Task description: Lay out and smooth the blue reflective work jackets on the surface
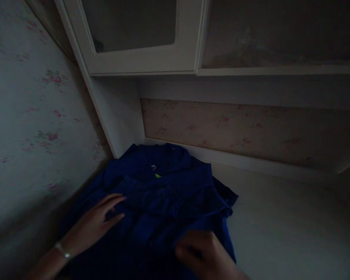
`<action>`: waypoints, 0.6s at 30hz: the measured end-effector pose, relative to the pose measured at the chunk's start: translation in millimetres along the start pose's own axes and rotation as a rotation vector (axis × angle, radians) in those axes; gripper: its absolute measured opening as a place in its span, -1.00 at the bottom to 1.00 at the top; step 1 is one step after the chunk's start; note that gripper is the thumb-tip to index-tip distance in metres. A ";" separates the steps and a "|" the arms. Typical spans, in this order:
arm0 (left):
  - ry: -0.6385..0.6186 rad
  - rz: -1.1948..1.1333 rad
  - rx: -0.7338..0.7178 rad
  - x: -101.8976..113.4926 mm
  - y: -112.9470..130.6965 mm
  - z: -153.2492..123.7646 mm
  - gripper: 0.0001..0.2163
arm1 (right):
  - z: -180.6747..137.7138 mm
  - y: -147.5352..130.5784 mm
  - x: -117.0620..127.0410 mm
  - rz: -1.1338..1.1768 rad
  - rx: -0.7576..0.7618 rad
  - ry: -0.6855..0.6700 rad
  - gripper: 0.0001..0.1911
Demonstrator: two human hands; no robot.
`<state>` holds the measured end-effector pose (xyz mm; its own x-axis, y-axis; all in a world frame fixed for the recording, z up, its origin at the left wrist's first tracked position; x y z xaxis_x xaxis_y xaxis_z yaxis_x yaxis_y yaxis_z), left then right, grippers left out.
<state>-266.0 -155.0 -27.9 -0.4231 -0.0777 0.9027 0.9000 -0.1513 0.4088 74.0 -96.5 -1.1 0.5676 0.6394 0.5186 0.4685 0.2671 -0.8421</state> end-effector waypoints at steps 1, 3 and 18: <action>-0.010 -0.025 -0.025 -12.5 17.1 20.8 -0.46 | 17.7 1.7 5.8 -0.024 -0.007 0.093 -0.74; -0.107 -0.011 -0.048 -42.1 42.9 55.6 -0.28 | 52.7 15.9 12.0 -0.186 -0.052 0.193 -0.57; 0.265 0.278 0.222 74.1 -36.1 72.7 -0.68 | 46.9 100.5 83.4 0.020 -0.295 0.761 -0.52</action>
<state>-322.2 -83.7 34.0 -0.1483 -0.3398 0.9287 0.9718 0.1239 0.2006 136.8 17.5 -49.4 0.8322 -0.0510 0.5521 0.5524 -0.0077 -0.8335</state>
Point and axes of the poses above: each hand's wrist, its own z-axis towards the middle knuckle, its own x-axis out of the back of the hand, y = z × x, the point moved 4 cm from there along z, towards the middle knuckle, and after that the axes turned 13 degrees about -x, right-handed, at the moved point
